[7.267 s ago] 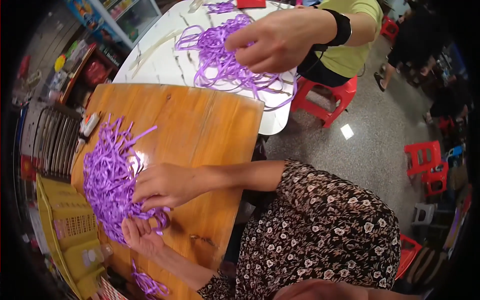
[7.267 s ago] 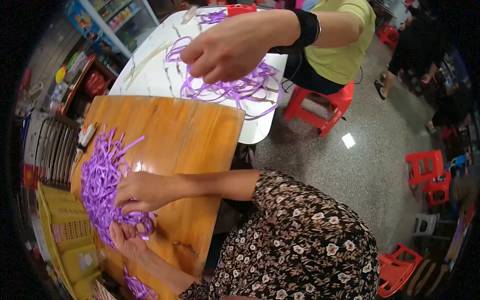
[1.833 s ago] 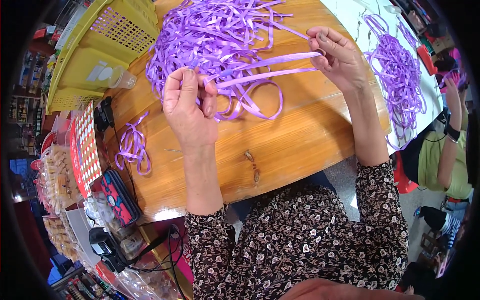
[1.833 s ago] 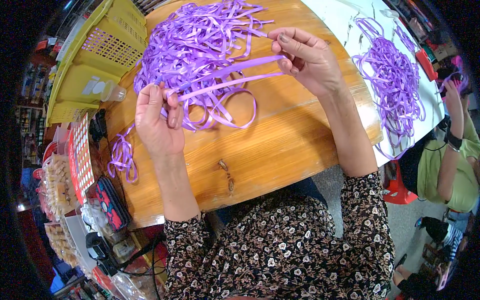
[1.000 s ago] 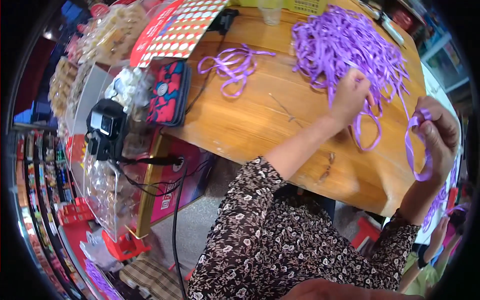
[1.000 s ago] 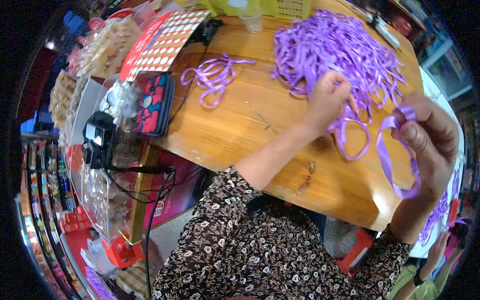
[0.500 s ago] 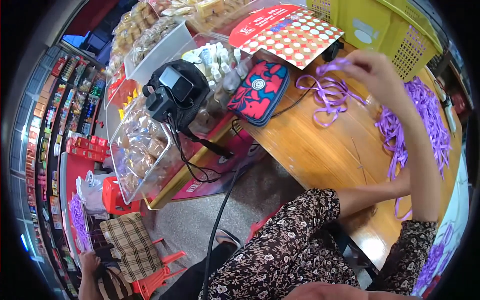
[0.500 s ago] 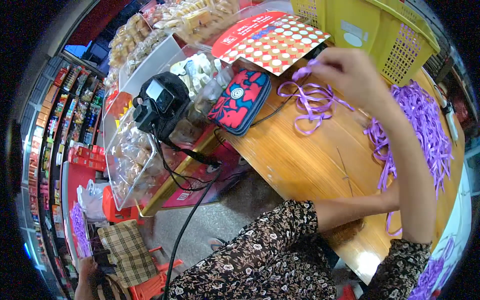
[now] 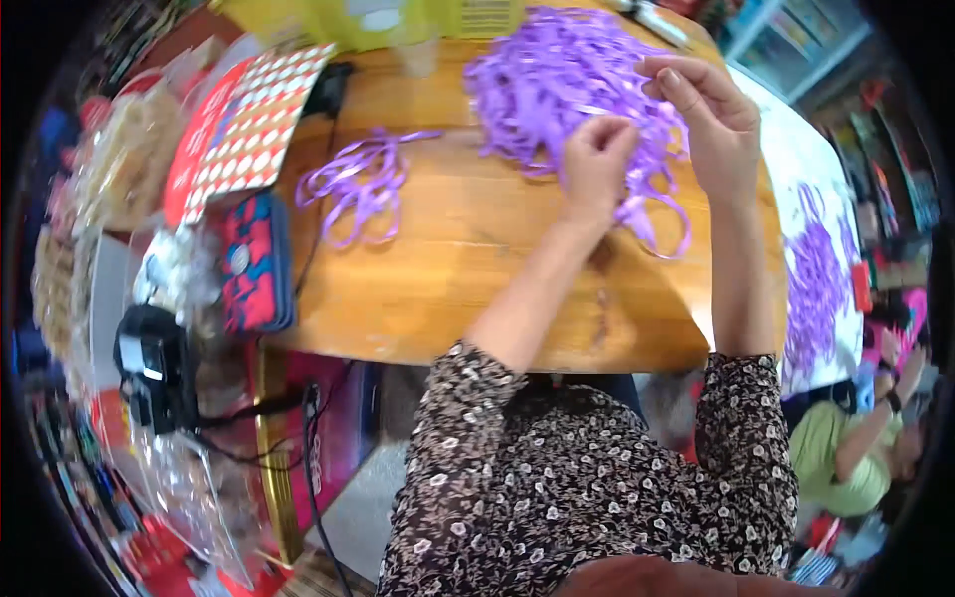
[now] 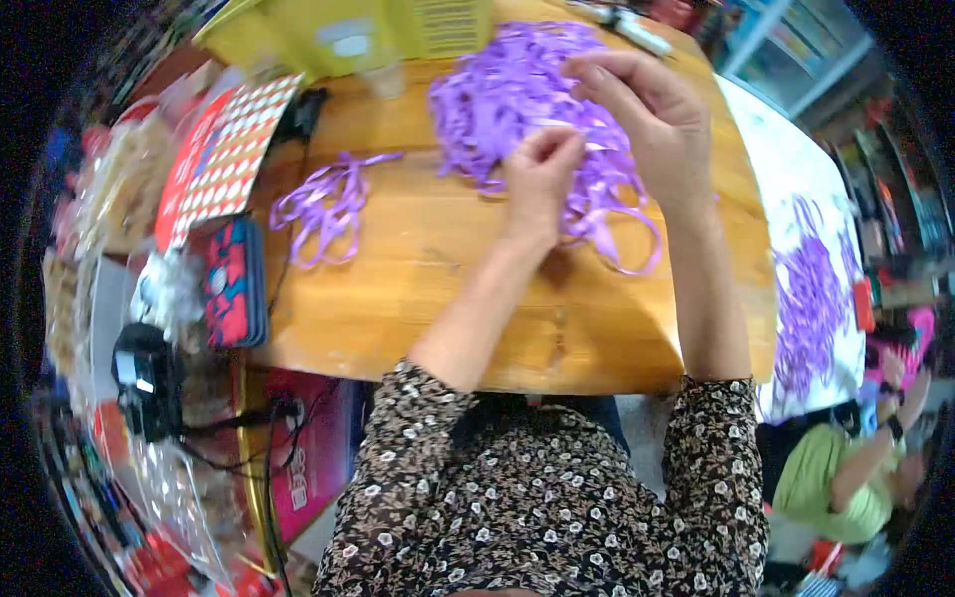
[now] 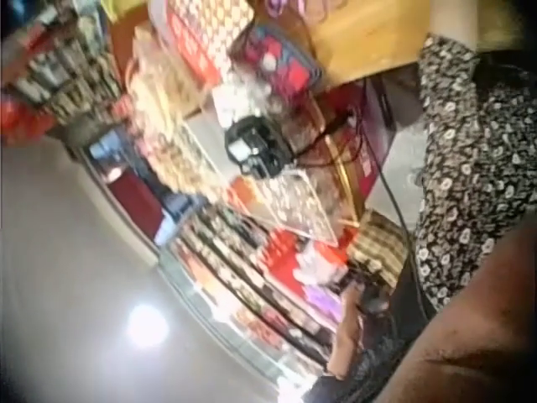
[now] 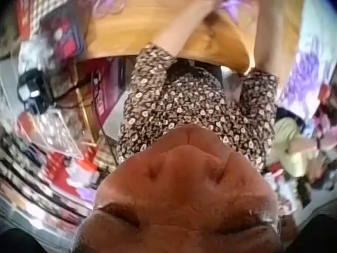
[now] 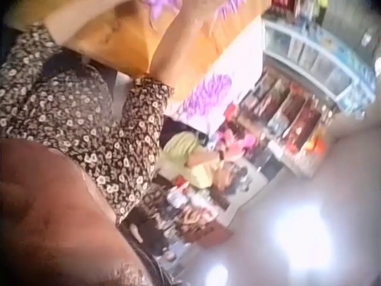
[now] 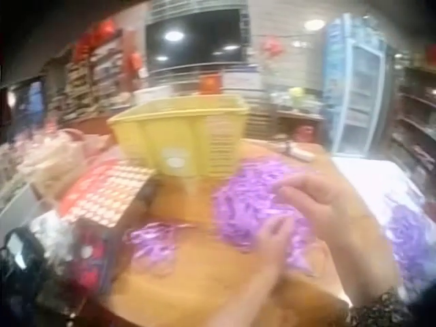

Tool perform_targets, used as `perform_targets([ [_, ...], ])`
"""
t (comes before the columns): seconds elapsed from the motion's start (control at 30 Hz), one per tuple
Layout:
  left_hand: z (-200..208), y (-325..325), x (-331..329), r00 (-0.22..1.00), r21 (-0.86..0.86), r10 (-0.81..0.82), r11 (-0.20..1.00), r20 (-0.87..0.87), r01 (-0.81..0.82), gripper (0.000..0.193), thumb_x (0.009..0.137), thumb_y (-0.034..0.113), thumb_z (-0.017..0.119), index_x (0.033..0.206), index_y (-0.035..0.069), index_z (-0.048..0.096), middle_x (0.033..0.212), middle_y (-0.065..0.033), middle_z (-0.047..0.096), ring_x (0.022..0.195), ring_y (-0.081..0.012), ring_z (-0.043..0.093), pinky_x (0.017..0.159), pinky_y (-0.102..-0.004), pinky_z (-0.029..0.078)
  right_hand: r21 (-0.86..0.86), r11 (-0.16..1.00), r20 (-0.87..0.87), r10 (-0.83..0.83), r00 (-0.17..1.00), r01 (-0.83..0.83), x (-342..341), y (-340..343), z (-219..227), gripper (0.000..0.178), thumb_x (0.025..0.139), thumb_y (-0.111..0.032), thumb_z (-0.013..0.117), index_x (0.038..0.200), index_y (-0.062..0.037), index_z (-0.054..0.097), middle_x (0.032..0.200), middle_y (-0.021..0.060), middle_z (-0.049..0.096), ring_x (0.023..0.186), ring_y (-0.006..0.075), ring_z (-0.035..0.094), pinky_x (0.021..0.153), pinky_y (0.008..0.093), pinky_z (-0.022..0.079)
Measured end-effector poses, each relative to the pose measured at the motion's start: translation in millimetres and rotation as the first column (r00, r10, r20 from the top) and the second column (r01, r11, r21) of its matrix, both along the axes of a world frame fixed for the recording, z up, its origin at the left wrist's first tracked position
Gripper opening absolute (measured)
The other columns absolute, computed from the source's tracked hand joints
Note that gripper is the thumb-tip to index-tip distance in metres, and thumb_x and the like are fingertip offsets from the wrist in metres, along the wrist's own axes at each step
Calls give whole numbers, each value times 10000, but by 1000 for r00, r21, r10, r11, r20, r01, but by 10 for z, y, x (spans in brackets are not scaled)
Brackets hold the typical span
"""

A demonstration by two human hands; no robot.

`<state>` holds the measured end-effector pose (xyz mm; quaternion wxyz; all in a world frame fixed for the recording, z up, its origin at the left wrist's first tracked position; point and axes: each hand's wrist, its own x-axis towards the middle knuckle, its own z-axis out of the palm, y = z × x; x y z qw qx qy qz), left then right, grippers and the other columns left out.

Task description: The person ties knots in purple ribbons by hand, working through them one at a time from a pile on a wooden table. They form a loop and pull the end through to create a knot before setting it aside and reaching for another ribbon.

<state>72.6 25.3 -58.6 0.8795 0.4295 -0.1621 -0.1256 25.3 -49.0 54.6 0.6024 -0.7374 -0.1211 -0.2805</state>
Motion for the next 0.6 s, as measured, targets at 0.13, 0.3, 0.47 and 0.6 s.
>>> perform_targets([
  [0.13,122,-12,-193,991,-15,-107,994,-75,106,67,784,17,629,851,20,626,742,25,580,648,-34,495,581,-172,406,-119,985,-94,-140,986,129,-424,-622,-376,163,865,-49,542,1001,-7,621,961,44,637,897,98,565,793,225,452],
  [0.3,167,9,-329,982,-2,-189,982,-25,189,60,794,19,623,854,18,628,745,31,578,659,-31,499,595,-170,406,-189,975,-78,-131,988,115,-651,-748,-543,232,841,9,554,1069,-8,595,1063,52,584,944,104,539,845,240,439],
  [0.47,190,36,-363,974,73,-227,971,11,226,60,812,42,619,864,17,639,738,34,590,646,-26,502,577,-165,407,-312,938,-30,-168,985,150,-713,-789,-556,260,828,20,565,1085,-8,592,1042,60,592,918,116,550,827,234,455],
  [0.6,245,10,-420,976,171,-207,966,74,192,67,819,51,618,868,10,640,745,30,597,641,-24,508,563,-161,405,-241,965,-42,-118,992,105,-760,-849,-630,269,818,19,576,1086,-3,589,1045,77,597,904,122,556,811,238,470],
])
